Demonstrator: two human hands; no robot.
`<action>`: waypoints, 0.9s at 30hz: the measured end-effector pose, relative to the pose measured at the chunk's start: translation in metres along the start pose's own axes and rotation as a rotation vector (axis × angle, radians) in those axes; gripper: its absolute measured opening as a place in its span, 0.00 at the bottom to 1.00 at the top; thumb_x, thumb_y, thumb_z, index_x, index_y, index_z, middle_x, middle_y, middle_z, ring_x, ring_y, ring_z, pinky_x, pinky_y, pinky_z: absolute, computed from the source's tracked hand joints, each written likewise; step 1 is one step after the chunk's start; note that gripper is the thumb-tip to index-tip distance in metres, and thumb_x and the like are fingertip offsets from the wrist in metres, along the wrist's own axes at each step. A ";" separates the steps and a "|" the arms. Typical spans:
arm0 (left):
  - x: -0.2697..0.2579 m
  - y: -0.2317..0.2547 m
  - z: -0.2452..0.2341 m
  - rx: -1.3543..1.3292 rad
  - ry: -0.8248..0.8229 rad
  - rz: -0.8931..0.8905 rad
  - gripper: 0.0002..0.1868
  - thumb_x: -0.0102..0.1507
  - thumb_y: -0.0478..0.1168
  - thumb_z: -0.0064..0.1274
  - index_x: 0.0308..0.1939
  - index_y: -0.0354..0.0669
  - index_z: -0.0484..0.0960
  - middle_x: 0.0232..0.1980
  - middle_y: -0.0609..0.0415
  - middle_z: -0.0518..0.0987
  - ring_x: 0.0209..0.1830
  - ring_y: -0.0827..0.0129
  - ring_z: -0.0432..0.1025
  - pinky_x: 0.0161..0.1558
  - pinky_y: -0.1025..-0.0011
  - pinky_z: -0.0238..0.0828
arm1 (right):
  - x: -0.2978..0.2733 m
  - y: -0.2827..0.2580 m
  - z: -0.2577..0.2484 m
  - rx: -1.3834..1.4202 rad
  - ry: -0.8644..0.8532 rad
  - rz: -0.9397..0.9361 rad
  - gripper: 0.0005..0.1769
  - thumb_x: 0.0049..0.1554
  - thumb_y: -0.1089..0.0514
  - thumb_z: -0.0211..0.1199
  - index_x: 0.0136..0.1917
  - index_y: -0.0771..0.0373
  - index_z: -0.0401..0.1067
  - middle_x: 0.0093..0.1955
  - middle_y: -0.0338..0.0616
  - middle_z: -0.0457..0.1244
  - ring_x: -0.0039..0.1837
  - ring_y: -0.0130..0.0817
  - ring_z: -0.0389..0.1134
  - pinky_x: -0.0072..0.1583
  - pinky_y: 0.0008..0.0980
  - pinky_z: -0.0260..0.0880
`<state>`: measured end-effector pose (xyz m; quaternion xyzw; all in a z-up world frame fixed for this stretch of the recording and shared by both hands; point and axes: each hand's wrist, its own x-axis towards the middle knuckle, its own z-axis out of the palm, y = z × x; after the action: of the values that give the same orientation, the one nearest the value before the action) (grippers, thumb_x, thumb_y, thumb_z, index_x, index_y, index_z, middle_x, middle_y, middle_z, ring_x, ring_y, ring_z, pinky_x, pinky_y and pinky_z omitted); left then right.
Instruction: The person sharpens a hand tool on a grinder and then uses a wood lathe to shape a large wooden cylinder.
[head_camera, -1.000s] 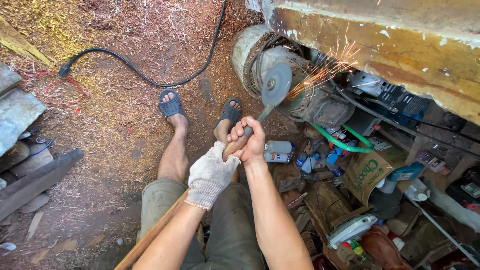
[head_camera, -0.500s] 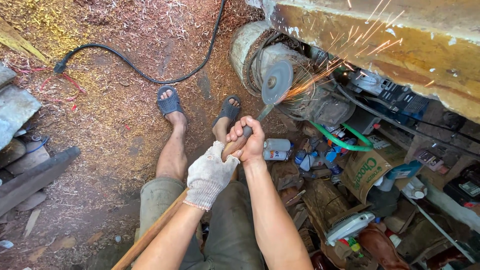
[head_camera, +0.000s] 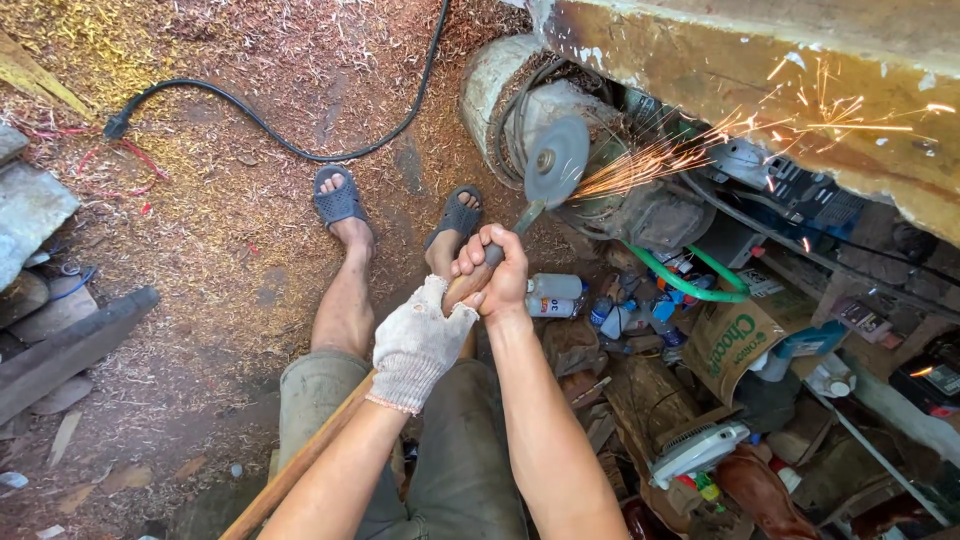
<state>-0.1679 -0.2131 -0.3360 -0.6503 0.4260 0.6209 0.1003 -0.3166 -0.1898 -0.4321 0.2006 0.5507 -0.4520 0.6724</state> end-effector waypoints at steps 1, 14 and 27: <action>0.000 0.001 0.000 0.001 -0.009 -0.005 0.26 0.61 0.63 0.52 0.47 0.46 0.76 0.40 0.43 0.83 0.40 0.47 0.79 0.40 0.52 0.76 | 0.001 0.000 0.000 0.002 -0.003 0.001 0.13 0.60 0.48 0.55 0.39 0.56 0.60 0.30 0.38 0.55 0.34 0.35 0.60 0.43 0.40 0.66; -0.001 -0.004 0.008 0.007 0.035 0.015 0.26 0.60 0.63 0.53 0.47 0.46 0.76 0.41 0.43 0.83 0.39 0.46 0.79 0.39 0.51 0.75 | -0.003 0.001 -0.002 0.004 -0.021 -0.006 0.13 0.60 0.48 0.55 0.39 0.56 0.61 0.31 0.39 0.55 0.35 0.35 0.60 0.44 0.40 0.66; -0.006 -0.009 0.007 0.008 0.006 0.013 0.25 0.62 0.63 0.53 0.46 0.46 0.75 0.39 0.42 0.83 0.40 0.47 0.79 0.40 0.52 0.75 | -0.008 0.007 -0.008 0.026 -0.031 -0.017 0.12 0.60 0.49 0.56 0.39 0.56 0.61 0.30 0.39 0.56 0.35 0.36 0.61 0.45 0.41 0.67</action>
<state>-0.1659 -0.2005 -0.3360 -0.6488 0.4331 0.6180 0.0977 -0.3154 -0.1768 -0.4290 0.1977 0.5359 -0.4680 0.6744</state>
